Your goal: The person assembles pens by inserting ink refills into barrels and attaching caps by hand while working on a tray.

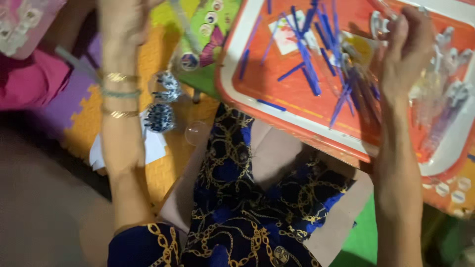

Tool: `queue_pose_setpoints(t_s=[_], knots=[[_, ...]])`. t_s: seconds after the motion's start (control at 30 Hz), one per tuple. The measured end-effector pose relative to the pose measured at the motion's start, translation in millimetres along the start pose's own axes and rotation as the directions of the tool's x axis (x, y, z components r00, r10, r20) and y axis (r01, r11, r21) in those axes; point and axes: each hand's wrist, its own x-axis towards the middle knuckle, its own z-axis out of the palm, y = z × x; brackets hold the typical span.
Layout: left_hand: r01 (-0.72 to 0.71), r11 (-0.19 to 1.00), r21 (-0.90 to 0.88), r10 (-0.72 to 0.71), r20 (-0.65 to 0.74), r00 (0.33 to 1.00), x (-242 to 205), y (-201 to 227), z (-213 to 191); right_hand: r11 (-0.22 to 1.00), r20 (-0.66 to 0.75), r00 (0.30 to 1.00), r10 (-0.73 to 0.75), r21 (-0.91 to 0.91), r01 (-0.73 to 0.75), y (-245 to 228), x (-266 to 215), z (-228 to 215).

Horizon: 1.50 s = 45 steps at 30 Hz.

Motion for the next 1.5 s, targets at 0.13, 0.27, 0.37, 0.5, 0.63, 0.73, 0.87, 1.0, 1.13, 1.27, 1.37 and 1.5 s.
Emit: queue_pose_setpoints(t_s=[0.13,0.27,0.37,0.5,0.63,0.73,0.87,1.0,1.13,1.27,1.37,1.5], knots=[[-0.256,0.880,0.400,0.310,-0.076,0.948,-23.1,5.0,-122.7,0.994,0.040,0.997,-0.071,-0.086,0.074,-1.2,-4.3,-0.9],[-0.221,0.755,0.618,0.358,-0.106,0.928,-47.6,-105.0,-195.9,0.972,0.079,0.986,-0.146,-0.174,0.158,3.5,-8.3,-3.7],[-0.022,0.547,0.837,0.291,-0.166,0.942,-65.9,-205.0,-217.5,0.976,0.087,0.994,-0.071,-0.198,0.087,32.4,-10.9,-1.0],[-0.103,0.652,0.751,0.240,-0.076,0.968,-91.2,-261.1,-199.7,0.961,0.010,0.998,0.056,-0.272,-0.052,-10.4,-3.9,1.8],[-0.086,0.340,0.937,0.083,0.062,0.995,-115.7,-300.4,-195.0,0.976,0.066,0.996,0.051,-0.214,-0.036,-10.9,-0.6,1.6],[-0.165,0.083,0.983,0.012,0.165,0.986,-122.3,-309.3,-188.8,0.968,0.170,0.985,-0.002,-0.248,0.045,-11.4,-3.6,2.6],[-0.401,0.260,0.878,0.167,0.368,0.915,-98.9,-296.3,-185.1,0.970,0.396,0.904,0.163,-0.231,-0.074,-61.8,8.9,6.3],[-0.328,0.447,0.832,0.434,0.119,0.893,-55.4,-190.3,-121.0,0.963,0.410,0.895,0.177,-0.262,-0.070,-53.3,-4.3,24.8],[-0.538,0.552,0.637,0.555,0.202,0.807,-13.3,-79.7,-31.6,0.923,0.599,0.764,0.239,-0.385,0.014,-52.0,-4.3,48.0],[-0.455,0.798,0.396,0.382,0.252,0.889,-12.8,-23.0,86.4,0.794,0.657,0.670,0.345,-0.585,0.165,-28.8,-18.8,77.3],[-0.597,0.787,0.155,0.479,0.457,0.750,7.2,-61.3,152.7,0.724,0.613,0.679,0.403,-0.668,0.173,-25.3,-26.0,86.7],[-0.425,0.898,0.111,0.285,0.588,0.757,-3.4,-48.3,222.2,0.683,0.541,0.746,0.388,-0.712,0.161,-23.1,-39.2,81.8]])
